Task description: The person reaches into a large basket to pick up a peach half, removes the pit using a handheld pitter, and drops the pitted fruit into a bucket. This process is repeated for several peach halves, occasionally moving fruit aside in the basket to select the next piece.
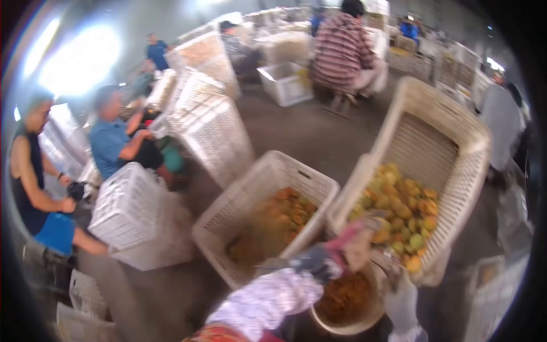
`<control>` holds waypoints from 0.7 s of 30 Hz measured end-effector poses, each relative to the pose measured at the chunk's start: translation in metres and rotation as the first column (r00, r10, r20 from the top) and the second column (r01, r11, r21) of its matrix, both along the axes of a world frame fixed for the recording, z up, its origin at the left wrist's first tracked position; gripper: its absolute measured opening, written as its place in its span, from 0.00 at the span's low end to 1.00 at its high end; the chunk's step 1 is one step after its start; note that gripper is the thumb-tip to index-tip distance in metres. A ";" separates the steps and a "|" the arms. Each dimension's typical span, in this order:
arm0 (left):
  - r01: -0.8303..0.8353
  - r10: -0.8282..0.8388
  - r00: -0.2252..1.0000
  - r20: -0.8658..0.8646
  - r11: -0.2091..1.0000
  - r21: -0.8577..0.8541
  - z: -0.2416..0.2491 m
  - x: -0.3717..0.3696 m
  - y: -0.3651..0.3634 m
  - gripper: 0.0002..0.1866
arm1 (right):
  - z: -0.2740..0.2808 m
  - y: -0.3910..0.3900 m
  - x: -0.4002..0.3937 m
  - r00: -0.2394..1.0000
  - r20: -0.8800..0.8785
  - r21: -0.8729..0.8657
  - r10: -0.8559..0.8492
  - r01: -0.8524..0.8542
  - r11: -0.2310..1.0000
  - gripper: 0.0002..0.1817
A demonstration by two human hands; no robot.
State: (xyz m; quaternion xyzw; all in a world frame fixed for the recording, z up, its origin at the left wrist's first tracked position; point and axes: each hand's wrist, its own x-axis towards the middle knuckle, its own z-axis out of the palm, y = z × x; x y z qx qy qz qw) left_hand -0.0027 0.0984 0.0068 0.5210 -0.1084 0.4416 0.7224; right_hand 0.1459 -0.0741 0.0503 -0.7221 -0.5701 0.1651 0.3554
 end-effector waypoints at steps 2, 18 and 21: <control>-0.234 0.281 0.918 -0.279 0.953 0.191 0.026 -0.014 -0.026 0.25 | 0.023 0.013 -0.020 0.985 0.138 0.035 0.101 -0.107 0.994 0.18; -0.403 0.190 0.877 -0.440 0.791 -0.460 0.042 -0.038 -0.041 0.18 | 0.027 0.043 -0.045 0.964 0.183 0.064 0.192 -0.206 0.976 0.19; -0.511 0.278 0.802 -0.529 0.778 -0.366 0.056 -0.035 -0.049 0.18 | 0.025 0.045 -0.050 0.963 0.172 0.039 0.208 -0.218 0.975 0.20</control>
